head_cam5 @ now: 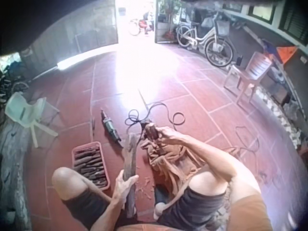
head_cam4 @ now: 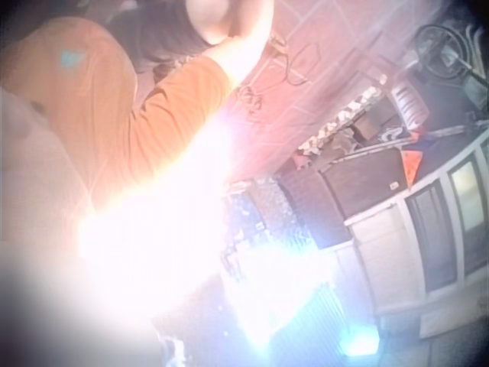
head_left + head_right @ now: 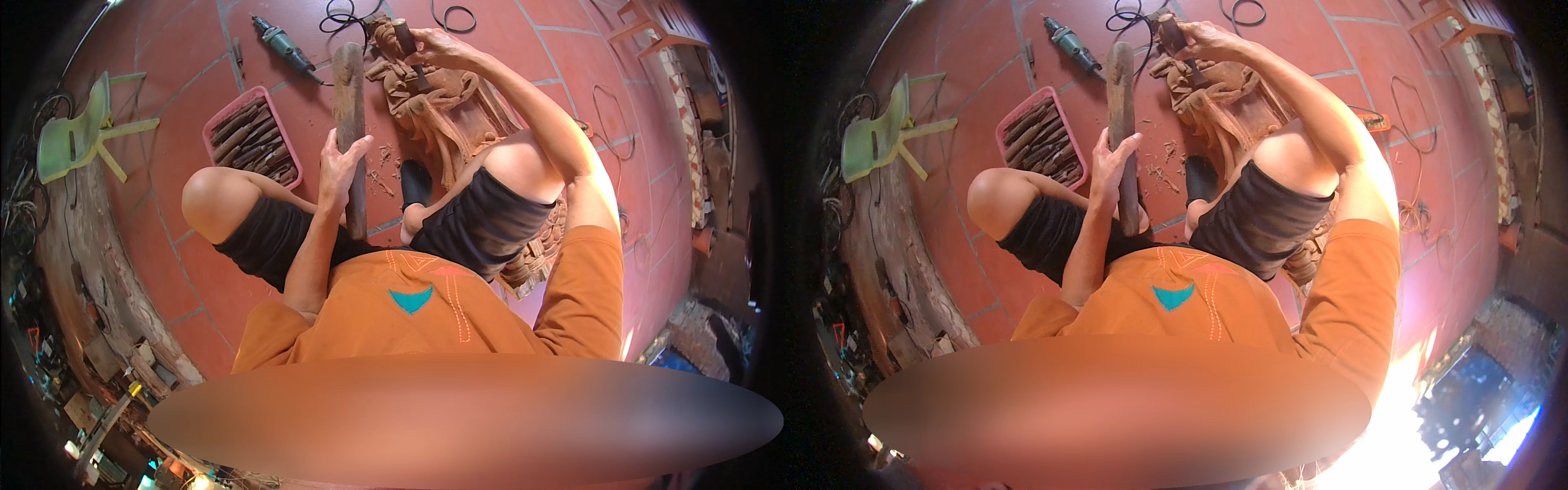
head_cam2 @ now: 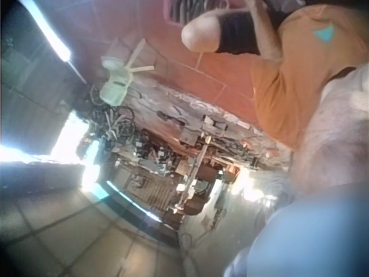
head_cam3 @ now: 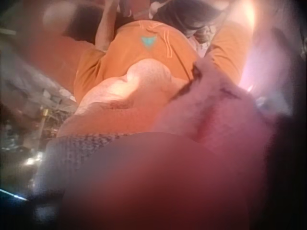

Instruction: The person sits on the floor and carves a wooden sculpture using a chisel and mallet. They repeatedly strike the chisel to shape the wood, occasionally adjusting the sculpture's position.

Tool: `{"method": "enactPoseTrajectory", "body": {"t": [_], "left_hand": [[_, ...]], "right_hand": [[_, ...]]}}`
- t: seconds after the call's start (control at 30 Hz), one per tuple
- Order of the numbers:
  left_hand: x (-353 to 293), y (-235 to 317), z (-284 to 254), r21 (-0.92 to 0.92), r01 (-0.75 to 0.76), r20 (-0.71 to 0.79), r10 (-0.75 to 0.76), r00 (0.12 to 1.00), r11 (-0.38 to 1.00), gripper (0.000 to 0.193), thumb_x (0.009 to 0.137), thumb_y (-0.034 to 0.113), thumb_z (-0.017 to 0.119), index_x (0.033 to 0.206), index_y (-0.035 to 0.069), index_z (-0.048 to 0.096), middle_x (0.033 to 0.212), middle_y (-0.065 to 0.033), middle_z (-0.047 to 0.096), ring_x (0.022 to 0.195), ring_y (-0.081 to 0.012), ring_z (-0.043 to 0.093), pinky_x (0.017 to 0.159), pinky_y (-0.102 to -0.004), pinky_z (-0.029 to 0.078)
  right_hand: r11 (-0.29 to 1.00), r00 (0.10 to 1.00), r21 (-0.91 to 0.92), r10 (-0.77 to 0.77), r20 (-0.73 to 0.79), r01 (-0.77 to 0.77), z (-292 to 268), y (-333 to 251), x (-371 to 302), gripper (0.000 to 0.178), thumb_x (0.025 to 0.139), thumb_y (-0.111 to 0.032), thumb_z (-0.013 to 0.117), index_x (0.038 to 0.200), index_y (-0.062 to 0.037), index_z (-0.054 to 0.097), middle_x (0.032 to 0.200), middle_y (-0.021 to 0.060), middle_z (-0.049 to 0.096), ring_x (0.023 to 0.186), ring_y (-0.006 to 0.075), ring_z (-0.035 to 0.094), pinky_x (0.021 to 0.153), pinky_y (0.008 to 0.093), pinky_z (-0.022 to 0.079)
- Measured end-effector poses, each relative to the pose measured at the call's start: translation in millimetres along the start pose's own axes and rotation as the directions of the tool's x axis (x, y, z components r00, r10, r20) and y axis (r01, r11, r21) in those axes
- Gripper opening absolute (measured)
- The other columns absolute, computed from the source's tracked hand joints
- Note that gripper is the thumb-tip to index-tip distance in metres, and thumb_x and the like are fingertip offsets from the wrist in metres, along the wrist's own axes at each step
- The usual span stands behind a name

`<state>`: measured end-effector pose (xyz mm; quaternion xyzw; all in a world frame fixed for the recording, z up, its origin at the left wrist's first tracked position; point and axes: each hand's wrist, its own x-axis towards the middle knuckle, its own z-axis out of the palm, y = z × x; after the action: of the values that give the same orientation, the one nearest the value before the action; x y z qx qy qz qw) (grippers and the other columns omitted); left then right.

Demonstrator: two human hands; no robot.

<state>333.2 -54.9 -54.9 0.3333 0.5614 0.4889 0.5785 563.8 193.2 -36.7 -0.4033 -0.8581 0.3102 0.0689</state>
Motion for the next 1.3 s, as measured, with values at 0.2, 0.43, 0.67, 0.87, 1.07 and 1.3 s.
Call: {"method": "enactPoseTrajectory", "body": {"t": [0.2, 0.43, 0.67, 0.87, 1.07, 1.3], "left_hand": [[6, -8, -1, 0.097, -0.057, -0.007, 0.058, 0.998, 0.994, 0.028, 0.092, 0.022, 0.074, 0.107, 0.007, 0.057, 0.073, 0.0014, 0.057, 0.053, -0.0084, 0.055, 0.048, -0.0241, 0.046], [7, -2, 5, 0.127, -0.020, -0.005, 0.021, 1.000, 0.992, 0.034, 0.090, 0.022, 0.077, 0.112, 0.003, 0.059, 0.078, -0.0003, 0.061, 0.061, -0.0075, 0.055, 0.055, -0.0265, 0.046], [17, 22, 18, 0.194, -0.108, 0.069, 0.096, 0.993, 0.975, 0.037, 0.089, 0.025, 0.077, 0.112, 0.003, 0.059, 0.076, -0.0018, 0.062, 0.060, -0.0088, 0.056, 0.054, -0.0272, 0.047], [33, 73, 20, 0.305, -0.146, 0.156, 0.102, 0.983, 0.941, 0.045, 0.088, 0.028, 0.077, 0.117, 0.000, 0.058, 0.082, -0.0043, 0.064, 0.066, -0.0104, 0.059, 0.058, -0.0292, 0.050], [63, 91, 34, 0.243, -0.369, 0.196, 0.327, 0.924, 0.897, 0.038, 0.094, 0.022, 0.074, 0.120, 0.000, 0.057, 0.088, -0.0043, 0.067, 0.073, -0.0111, 0.062, 0.065, -0.0285, 0.053], [88, 55, 37, 0.381, -0.156, 0.177, 0.093, 0.980, 0.911, 0.052, 0.092, 0.027, 0.075, 0.128, -0.003, 0.055, 0.110, -0.0109, 0.068, 0.096, -0.0174, 0.063, 0.086, -0.0320, 0.052]], "right_hand": [[0.999, 0.999, -0.033, -0.043, -0.027, 0.042, 8, 22, 4, 0.049, 0.083, -0.035, 0.079, 0.118, -0.0060, 0.061, 0.103, 0.0171, 0.068, 0.101, 0.0396, 0.066, 0.085, 0.0487, 0.049], [0.990, 0.998, -0.123, 0.058, -0.028, -0.062, 16, 37, 4, 0.052, 0.085, -0.026, 0.080, 0.130, -0.0093, 0.060, 0.108, 0.0150, 0.073, 0.096, 0.0322, 0.069, 0.085, 0.0421, 0.052], [1.000, 0.996, 0.003, 0.007, -0.093, -0.007, 25, 55, 3, 0.049, 0.080, -0.031, 0.083, 0.118, -0.0062, 0.063, 0.093, 0.0178, 0.069, 0.093, 0.0384, 0.068, 0.079, 0.0464, 0.052], [0.998, 0.997, -0.057, 0.014, -0.070, -0.018, 27, 55, 6, 0.051, 0.080, -0.033, 0.084, 0.115, -0.0027, 0.063, 0.091, 0.0180, 0.069, 0.090, 0.0377, 0.069, 0.078, 0.0467, 0.053], [0.987, 0.982, -0.110, -0.135, -0.133, 0.121, 32, 61, 14, 0.038, 0.078, -0.020, 0.081, 0.109, -0.0059, 0.067, 0.098, 0.0185, 0.072, 0.094, 0.0411, 0.070, 0.079, 0.0475, 0.055], [0.993, 0.995, -0.089, -0.079, -0.067, 0.073, 32, 56, 12, 0.045, 0.073, -0.024, 0.087, 0.100, -0.0003, 0.059, 0.081, 0.0179, 0.064, 0.080, 0.0389, 0.066, 0.070, 0.0469, 0.049]]}}
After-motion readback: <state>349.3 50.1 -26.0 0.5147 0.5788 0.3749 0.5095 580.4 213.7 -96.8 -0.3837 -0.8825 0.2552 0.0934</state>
